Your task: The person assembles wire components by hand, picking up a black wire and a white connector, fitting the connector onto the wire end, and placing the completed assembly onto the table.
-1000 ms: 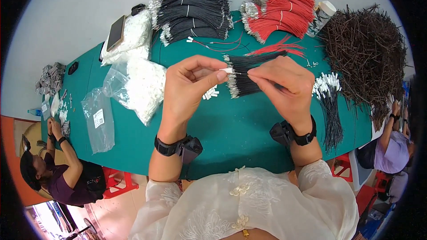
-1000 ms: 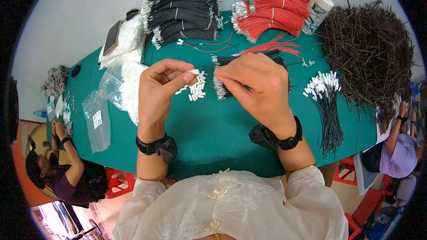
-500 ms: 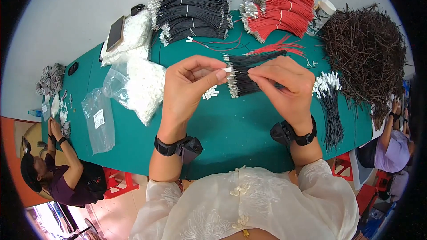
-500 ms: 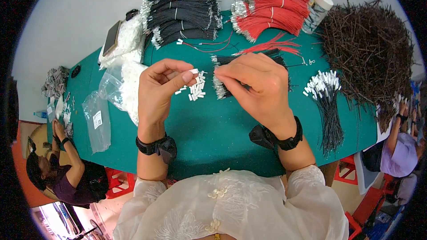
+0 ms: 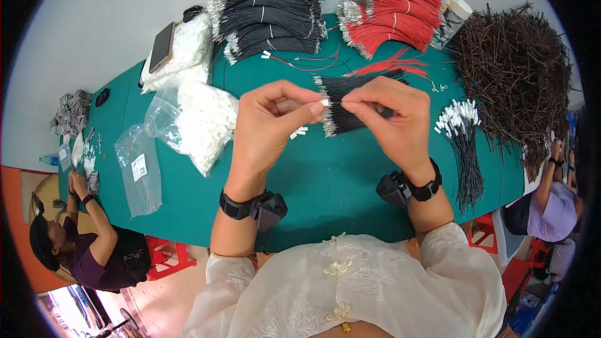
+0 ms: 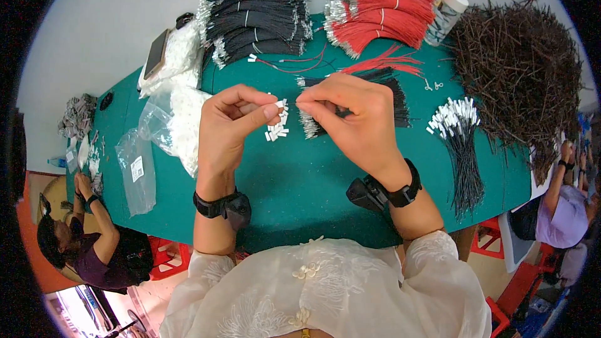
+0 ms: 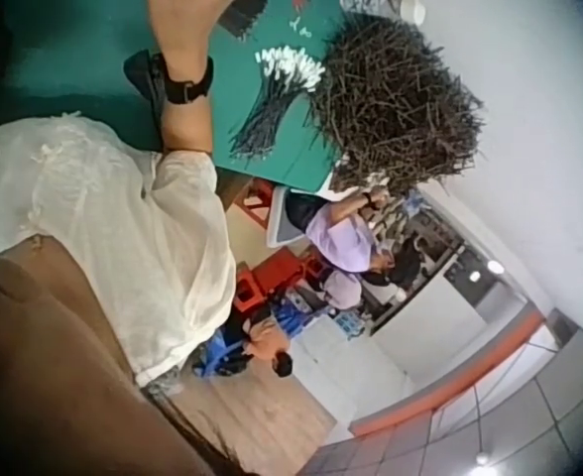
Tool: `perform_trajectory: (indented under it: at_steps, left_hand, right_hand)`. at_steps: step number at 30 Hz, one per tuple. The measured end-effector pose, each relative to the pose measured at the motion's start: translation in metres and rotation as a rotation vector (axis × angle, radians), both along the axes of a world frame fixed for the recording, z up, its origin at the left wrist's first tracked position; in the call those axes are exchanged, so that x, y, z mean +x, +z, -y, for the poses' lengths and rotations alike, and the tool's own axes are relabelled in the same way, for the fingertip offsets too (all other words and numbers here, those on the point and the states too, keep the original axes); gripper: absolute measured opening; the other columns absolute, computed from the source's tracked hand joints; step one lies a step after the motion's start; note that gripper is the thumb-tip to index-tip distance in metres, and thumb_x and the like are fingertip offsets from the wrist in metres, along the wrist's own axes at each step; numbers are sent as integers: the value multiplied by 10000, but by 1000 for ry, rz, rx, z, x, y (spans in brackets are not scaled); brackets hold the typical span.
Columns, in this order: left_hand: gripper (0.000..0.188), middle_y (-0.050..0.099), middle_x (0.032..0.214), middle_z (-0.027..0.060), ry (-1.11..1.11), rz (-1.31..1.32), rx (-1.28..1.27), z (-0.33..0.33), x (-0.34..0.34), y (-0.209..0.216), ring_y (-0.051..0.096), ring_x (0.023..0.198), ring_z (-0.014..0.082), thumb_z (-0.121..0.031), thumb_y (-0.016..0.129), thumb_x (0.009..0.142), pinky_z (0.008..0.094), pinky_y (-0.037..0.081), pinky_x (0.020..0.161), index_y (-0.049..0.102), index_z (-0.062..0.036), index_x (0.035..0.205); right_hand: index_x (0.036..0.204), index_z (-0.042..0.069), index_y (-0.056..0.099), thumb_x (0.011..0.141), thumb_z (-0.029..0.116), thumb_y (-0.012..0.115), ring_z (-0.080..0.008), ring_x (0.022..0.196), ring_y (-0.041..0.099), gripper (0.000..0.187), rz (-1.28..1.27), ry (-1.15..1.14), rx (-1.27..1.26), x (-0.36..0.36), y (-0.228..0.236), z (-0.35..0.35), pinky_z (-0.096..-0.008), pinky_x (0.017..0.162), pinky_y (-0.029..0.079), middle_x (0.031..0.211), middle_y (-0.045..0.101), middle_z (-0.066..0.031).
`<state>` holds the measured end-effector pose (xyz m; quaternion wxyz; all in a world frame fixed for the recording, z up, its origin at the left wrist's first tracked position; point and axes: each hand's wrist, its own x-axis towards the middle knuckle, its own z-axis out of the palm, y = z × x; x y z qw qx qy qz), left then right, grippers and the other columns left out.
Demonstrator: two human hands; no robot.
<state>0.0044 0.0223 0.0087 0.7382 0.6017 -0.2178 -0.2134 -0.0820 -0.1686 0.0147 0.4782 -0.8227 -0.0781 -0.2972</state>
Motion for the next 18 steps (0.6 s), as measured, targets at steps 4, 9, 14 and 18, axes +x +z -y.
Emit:
perform_trajectory:
  at_steps: [4,9,14,18]
  left_hand:
    - [102,733,888,107,9,-8,-15,1,-1,0,703,773,129,34,728,843,245,570,733,697,40,940]
    - [106,733,880,106,18,0,-38,2,-1,-3,703,773,129,39,732,838,246,570,725,697,40,938]
    - [110,732,875,105,23,13,3,3,-1,-2,702,770,128,40,735,835,244,568,717,698,39,939]
    - [110,732,873,104,17,16,35,3,-2,-2,700,764,127,36,735,836,242,566,714,698,39,939]
  right_hand:
    - [874,1,741,782,-19,756,-109,665,615,96,-12,11,-1,0,-3,2,-219,567,441,778,701,-56]
    - [870,3,742,782,-8,760,-107,649,599,90,-25,3,10,3,-5,2,-222,556,422,776,701,-52]
    - [865,8,743,784,-3,760,-103,640,590,84,-54,10,31,3,-5,2,-222,550,413,777,702,-49]
    - [867,11,744,785,-4,758,-100,643,593,84,-49,7,12,4,-6,2,-223,554,420,776,702,-50]
